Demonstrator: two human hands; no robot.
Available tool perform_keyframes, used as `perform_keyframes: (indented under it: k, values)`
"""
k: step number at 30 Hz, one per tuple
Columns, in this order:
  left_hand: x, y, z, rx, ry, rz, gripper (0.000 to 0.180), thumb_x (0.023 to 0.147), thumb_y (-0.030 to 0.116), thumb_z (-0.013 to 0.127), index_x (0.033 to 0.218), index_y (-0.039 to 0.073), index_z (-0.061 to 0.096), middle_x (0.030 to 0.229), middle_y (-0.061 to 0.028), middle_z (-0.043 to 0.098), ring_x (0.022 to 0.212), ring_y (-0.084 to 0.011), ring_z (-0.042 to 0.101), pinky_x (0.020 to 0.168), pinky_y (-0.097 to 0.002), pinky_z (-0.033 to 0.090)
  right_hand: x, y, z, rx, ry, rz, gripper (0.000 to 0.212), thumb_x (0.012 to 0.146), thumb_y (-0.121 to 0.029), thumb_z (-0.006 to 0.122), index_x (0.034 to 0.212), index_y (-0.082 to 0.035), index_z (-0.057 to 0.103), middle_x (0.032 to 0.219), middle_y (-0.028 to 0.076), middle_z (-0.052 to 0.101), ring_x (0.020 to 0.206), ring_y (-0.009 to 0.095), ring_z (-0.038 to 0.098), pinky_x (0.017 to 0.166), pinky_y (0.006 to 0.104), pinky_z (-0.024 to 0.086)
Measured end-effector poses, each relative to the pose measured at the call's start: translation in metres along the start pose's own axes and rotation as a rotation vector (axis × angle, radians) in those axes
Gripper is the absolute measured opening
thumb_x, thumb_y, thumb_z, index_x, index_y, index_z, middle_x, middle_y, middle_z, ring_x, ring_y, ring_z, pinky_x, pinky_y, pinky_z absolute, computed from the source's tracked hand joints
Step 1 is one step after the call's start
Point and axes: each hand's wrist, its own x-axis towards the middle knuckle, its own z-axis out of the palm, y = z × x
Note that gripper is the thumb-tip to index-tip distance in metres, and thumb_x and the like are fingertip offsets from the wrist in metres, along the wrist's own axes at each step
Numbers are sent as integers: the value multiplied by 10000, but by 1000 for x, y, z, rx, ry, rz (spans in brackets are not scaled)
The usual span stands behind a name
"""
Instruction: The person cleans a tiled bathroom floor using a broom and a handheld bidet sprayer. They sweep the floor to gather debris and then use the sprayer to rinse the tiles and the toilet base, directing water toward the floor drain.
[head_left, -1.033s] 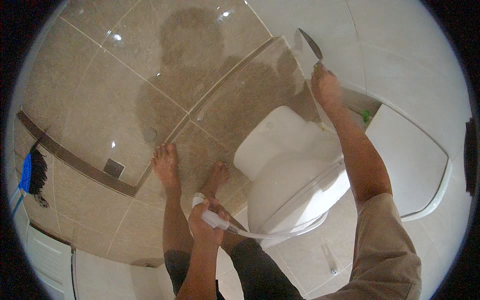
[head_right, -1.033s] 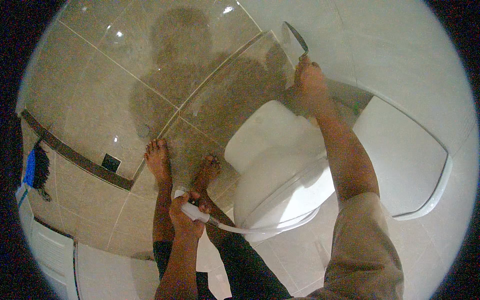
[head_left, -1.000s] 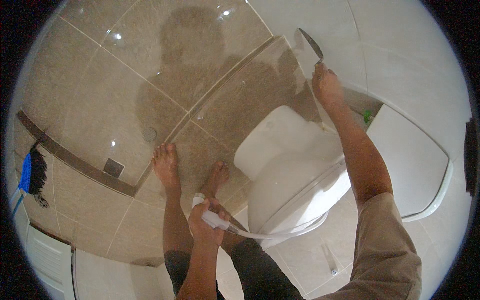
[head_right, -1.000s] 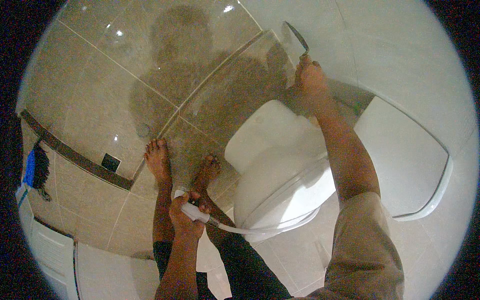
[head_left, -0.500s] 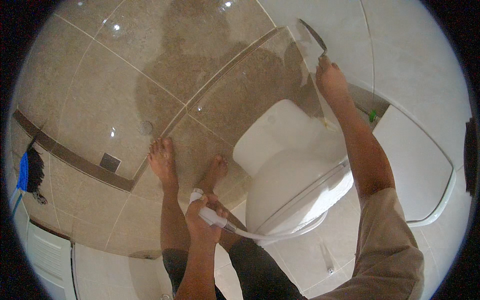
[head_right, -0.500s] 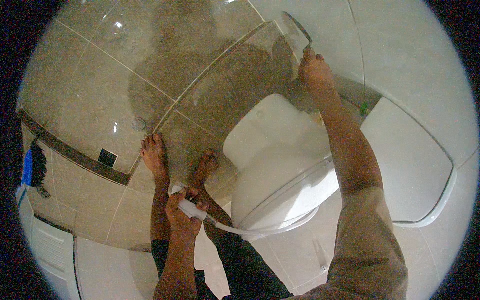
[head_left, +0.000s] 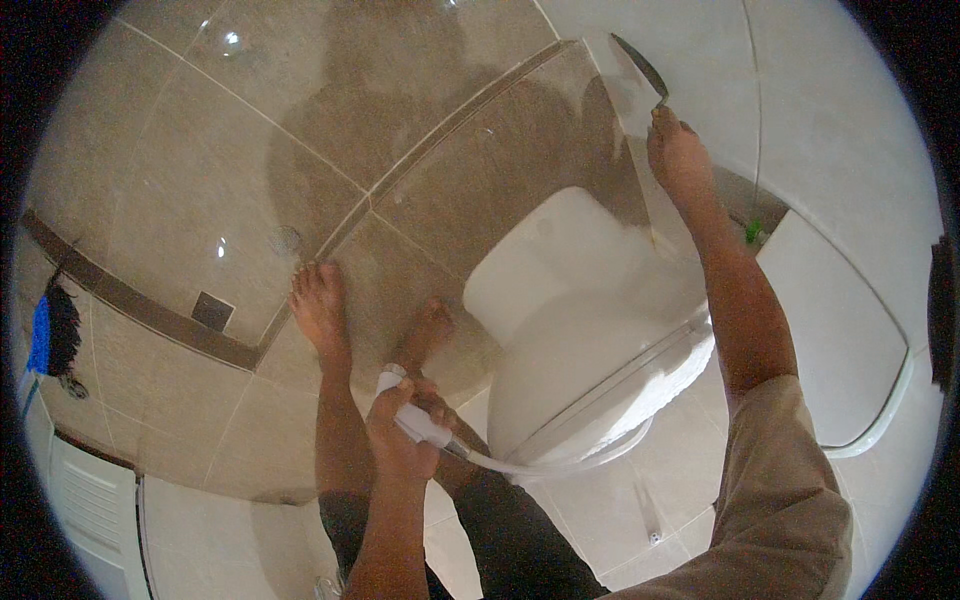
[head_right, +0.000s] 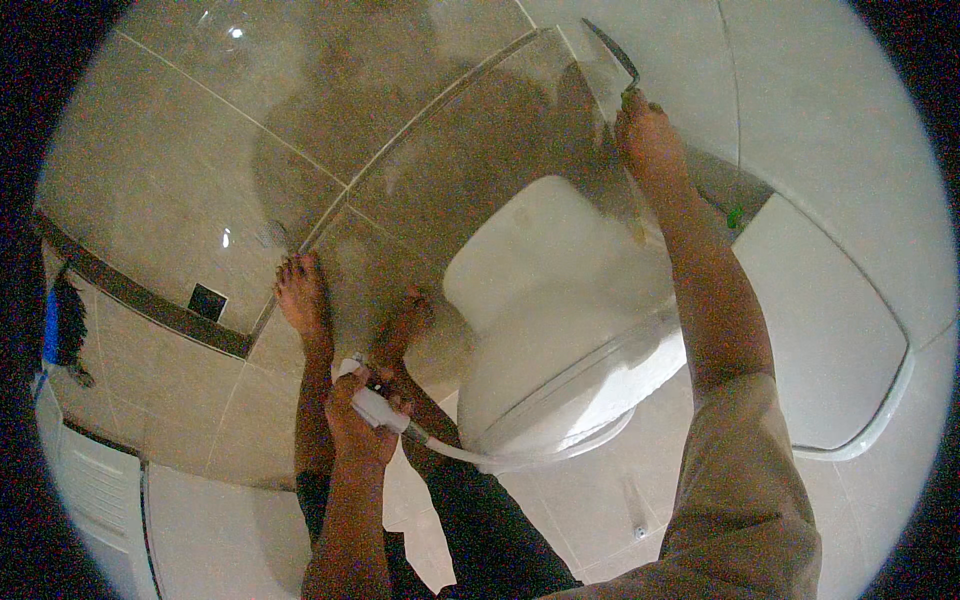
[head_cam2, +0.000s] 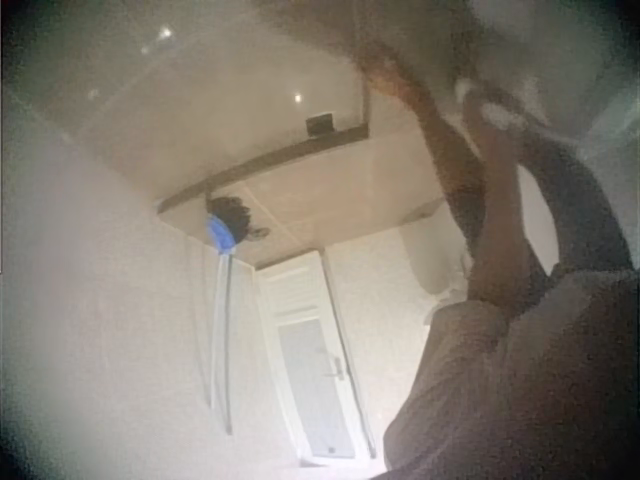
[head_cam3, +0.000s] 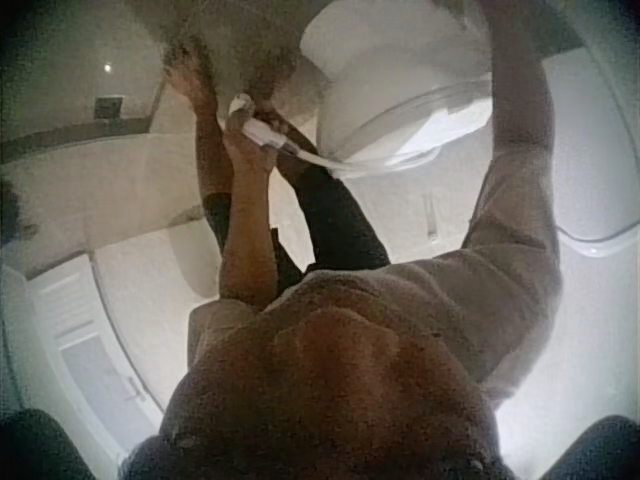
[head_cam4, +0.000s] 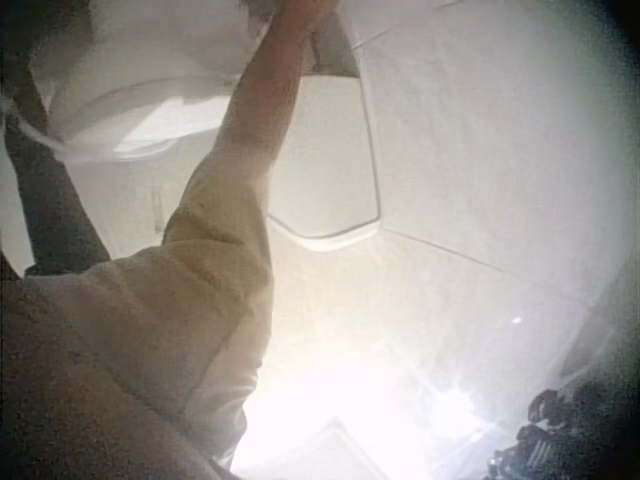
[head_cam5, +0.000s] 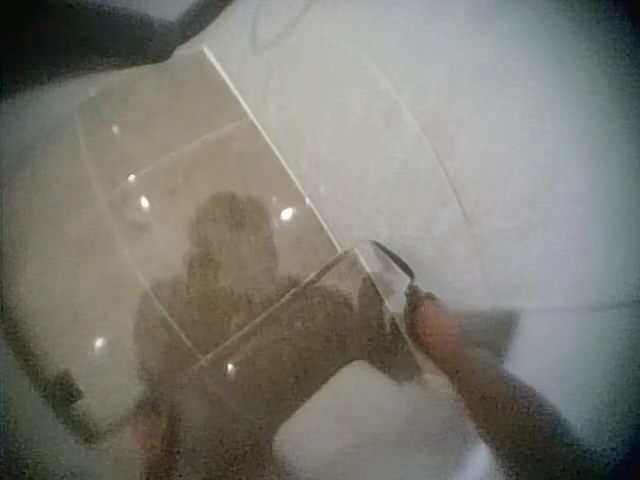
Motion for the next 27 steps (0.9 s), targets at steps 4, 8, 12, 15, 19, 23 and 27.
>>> perform_keyframes:
  k: [4, 8, 12, 15, 19, 23, 27]
  values:
    - [-7, 3, 6, -5, 23, 15, 238, 853, 291, 670, 997, 129, 573, 821, -61, 651, 599, -221, 607, 592, -467, 556, 4, -13, -1, -7, -49, 6, 313, 1002, -255, 508, 1229, -45, 551, 1005, 275, 677, 939, 473, 669, 812, 571, 538]
    - [-5, 1, 1, 0, -24, 14, 244, 856, 298, 667, 1010, 136, 570, 818, -62, 646, 599, -224, 607, 589, -469, 555, 14, -19, -7, 91, -76, -11, 297, 994, -276, 508, 1150, -34, 582, 941, 266, 687, 907, 471, 680, 800, 565, 548]
    - [-8, 2, 5, 3, 34, 4, 264, 856, 305, 663, 1035, 140, 562, 817, -61, 642, 609, -232, 612, 580, -475, 552, 13, -23, -1, 92, -24, -17, 287, 984, -251, 513, 1132, -25, 609, 996, 270, 692, 949, 459, 682, 813, 556, 552]
    - [-7, 1, 8, -12, 12, 0, 275, 855, 301, 665, 1044, 136, 554, 813, -61, 637, 596, -241, 597, 573, -472, 541, 23, -16, 2, -23, -72, -28, 310, 981, -246, 528, 1187, -30, 612, 1047, 261, 692, 991, 446, 675, 851, 538, 544]
    - [-9, 4, 8, 1, 18, -12, 283, 860, 309, 673, 1039, 129, 547, 809, -66, 629, 565, -247, 566, 579, -465, 529, 25, -42, -11, -63, -155, 62, 359, 984, -272, 545, 1249, -38, 608, 1104, 243, 689, 1034, 429, 662, 904, 513, 528]
    - [-12, 8, 17, 19, 20, -43, 245, 893, 296, 643, 953, 67, 579, 790, -80, 611, 541, -230, 562, 545, -435, 508, 14, -31, -16, 84, -18, 58, 352, 976, -257, 557, 1247, -38, 601, 1086, 231, 694, 1011, 424, 670, 883, 517, 533]
    - [-14, 11, 25, 18, 67, -30, 250, 912, 293, 631, 912, 46, 592, 766, -81, 603, 541, -216, 563, 524, -418, 489, 29, -21, -8, 11, -43, -11, 351, 965, -255, 578, 1239, -37, 605, 1104, 224, 692, 1002, 432, 668, 862, 521, 534]
